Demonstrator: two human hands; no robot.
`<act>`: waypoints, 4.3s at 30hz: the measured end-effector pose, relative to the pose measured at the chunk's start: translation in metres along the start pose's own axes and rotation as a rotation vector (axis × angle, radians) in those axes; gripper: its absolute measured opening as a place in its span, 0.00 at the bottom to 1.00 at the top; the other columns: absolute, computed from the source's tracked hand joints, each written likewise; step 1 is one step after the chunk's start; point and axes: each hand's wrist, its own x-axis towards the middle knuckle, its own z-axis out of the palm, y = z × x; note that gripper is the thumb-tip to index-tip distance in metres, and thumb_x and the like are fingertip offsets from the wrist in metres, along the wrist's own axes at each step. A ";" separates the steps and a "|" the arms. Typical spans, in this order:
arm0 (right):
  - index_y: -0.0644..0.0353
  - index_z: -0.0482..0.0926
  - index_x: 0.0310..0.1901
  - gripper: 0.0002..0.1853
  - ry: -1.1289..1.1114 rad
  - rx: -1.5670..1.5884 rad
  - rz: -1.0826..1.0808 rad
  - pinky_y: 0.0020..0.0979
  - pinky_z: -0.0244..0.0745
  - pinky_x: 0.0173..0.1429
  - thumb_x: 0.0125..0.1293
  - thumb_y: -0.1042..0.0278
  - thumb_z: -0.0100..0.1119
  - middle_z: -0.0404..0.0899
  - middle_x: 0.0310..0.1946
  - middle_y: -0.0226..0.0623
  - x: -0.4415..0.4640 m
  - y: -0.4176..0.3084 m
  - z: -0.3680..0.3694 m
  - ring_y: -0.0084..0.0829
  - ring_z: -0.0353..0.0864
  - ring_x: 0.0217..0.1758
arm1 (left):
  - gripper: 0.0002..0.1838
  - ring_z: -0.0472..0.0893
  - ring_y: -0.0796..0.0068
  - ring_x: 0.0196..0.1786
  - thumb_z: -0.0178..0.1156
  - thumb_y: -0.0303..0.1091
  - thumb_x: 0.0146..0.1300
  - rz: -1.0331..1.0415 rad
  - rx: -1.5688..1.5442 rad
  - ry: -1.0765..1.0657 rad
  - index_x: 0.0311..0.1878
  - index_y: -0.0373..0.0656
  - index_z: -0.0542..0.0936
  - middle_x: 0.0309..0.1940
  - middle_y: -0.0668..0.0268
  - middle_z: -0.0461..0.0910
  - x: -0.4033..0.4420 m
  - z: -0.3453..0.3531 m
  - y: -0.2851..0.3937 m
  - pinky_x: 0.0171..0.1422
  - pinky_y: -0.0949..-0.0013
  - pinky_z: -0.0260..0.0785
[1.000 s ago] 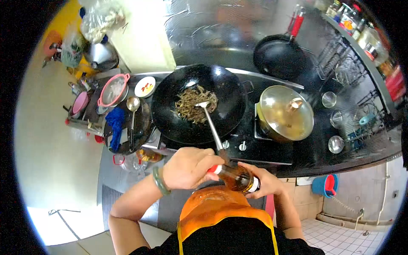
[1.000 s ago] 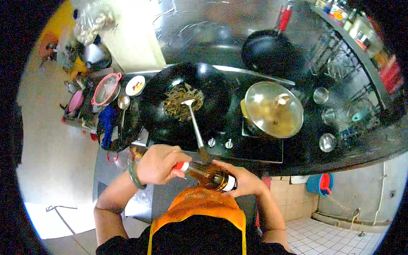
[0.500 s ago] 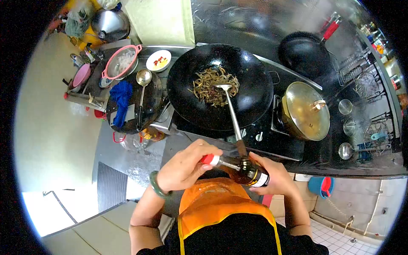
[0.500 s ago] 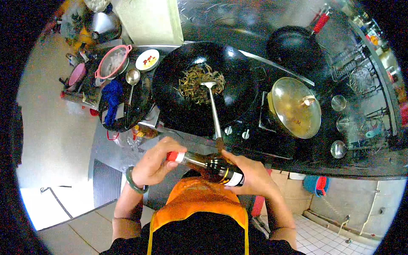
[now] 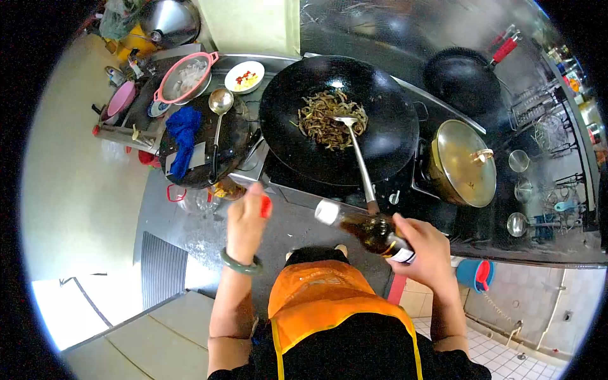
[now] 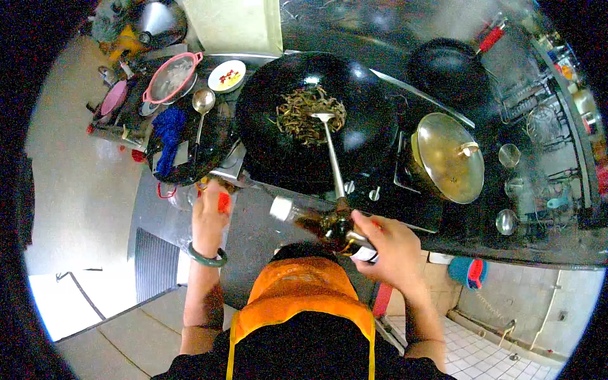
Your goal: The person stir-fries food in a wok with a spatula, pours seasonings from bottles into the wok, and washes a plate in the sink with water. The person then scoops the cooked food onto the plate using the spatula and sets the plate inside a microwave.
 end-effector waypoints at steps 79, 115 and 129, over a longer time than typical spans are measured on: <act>0.31 0.57 0.69 0.47 0.104 -0.303 0.268 0.43 0.77 0.48 0.45 0.49 0.68 0.80 0.42 0.45 0.167 0.060 -0.019 0.46 0.82 0.44 | 0.11 0.78 0.56 0.40 0.63 0.34 0.57 -0.206 0.487 -0.098 0.41 0.39 0.78 0.34 0.56 0.78 -0.116 -0.037 -0.266 0.45 0.62 0.70; 0.30 0.58 0.69 0.47 0.210 -0.204 0.341 0.43 0.75 0.50 0.45 0.53 0.70 0.80 0.45 0.45 0.108 0.095 -0.029 0.46 0.80 0.48 | 0.13 0.79 0.63 0.38 0.65 0.29 0.53 -0.069 0.434 -0.121 0.43 0.42 0.79 0.37 0.59 0.78 -0.109 -0.047 -0.266 0.42 0.66 0.73; 0.31 0.58 0.69 0.46 0.197 -0.188 0.252 0.43 0.75 0.50 0.45 0.49 0.69 0.80 0.43 0.46 0.160 0.070 -0.020 0.46 0.81 0.46 | 0.10 0.80 0.71 0.35 0.64 0.35 0.58 -0.269 0.311 -0.076 0.37 0.38 0.82 0.33 0.59 0.82 -0.106 -0.045 -0.228 0.40 0.70 0.72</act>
